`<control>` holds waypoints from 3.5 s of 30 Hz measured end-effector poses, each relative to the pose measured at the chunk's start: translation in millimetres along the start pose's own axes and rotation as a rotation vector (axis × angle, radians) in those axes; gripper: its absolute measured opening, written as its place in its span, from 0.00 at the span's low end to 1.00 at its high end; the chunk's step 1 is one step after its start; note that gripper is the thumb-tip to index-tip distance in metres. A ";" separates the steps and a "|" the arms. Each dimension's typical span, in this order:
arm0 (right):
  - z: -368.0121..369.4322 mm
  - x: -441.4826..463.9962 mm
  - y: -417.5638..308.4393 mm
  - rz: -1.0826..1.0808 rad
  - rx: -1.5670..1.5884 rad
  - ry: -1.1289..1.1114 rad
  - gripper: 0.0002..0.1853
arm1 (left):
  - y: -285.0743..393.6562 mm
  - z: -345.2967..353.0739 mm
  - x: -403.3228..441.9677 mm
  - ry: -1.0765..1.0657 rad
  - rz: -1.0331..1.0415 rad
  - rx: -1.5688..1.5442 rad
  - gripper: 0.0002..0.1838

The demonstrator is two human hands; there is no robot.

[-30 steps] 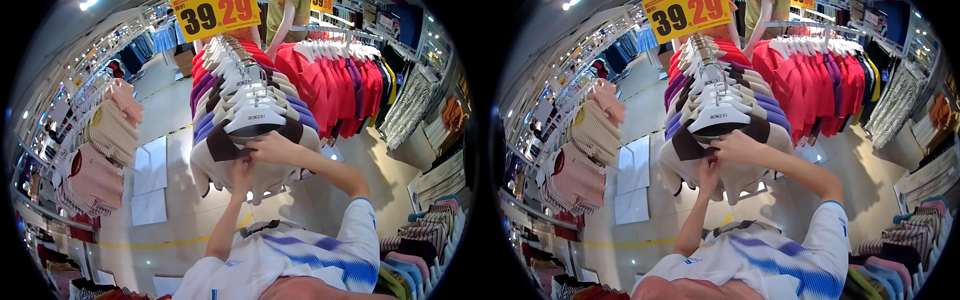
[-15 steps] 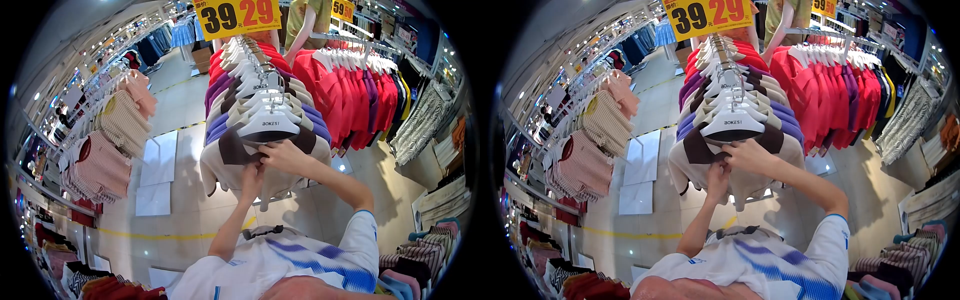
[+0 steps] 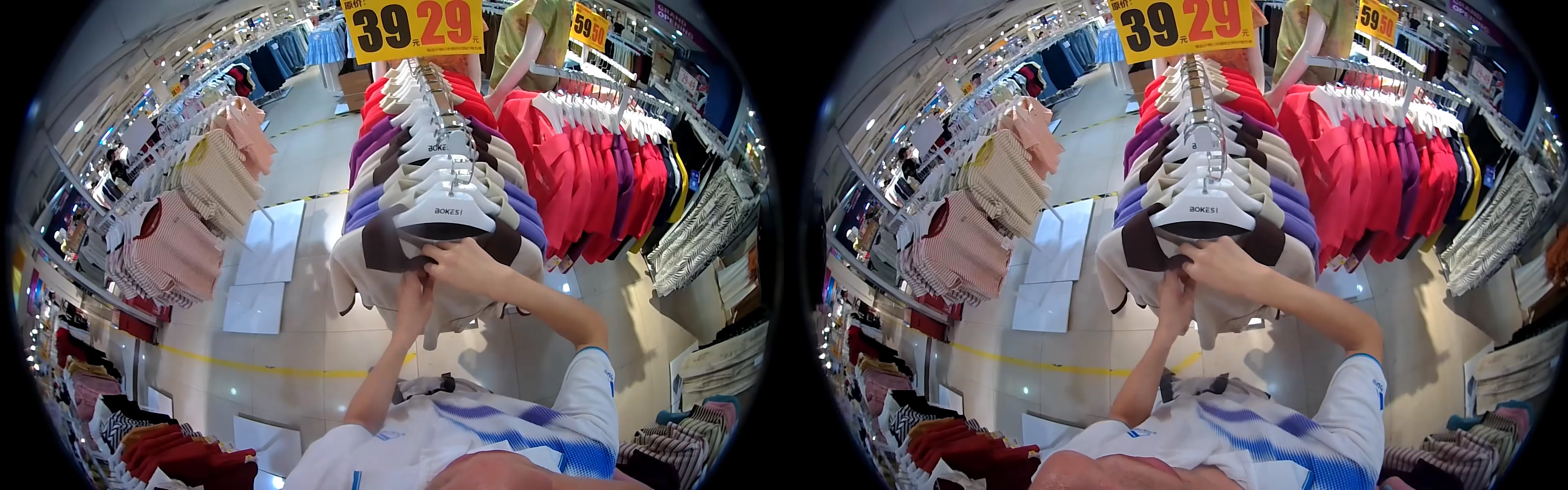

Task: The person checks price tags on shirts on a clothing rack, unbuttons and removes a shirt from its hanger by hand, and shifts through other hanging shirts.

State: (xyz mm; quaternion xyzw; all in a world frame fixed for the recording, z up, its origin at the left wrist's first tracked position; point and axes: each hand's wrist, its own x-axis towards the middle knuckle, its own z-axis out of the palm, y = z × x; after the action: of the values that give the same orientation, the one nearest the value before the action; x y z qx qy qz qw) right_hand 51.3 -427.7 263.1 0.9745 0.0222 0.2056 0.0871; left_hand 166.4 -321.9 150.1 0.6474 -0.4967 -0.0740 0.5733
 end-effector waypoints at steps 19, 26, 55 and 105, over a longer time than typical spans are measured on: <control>-19.0 7.7 -7.4 0.098 -0.011 -0.157 0.06 | -1.9 -13.0 7.6 -0.191 0.084 -0.272 0.05; -24.8 14.6 -15.7 0.208 -0.040 -0.263 0.08 | -12.9 -16.6 12.1 -0.282 0.036 -0.233 0.06; -17.8 -5.2 34.5 -0.369 0.101 0.079 0.07 | 26.7 12.1 -18.9 0.105 -0.097 0.016 0.10; -8.1 -14.6 7.9 -0.216 -0.082 0.136 0.07 | 23.3 11.9 -3.2 0.213 0.246 0.360 0.13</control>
State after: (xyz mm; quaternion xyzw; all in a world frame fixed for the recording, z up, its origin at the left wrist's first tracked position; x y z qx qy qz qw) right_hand 34.7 -435.3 266.0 0.9459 0.1242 0.2613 0.1468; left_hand 143.9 -324.0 163.7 0.6779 -0.5138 0.1546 0.5026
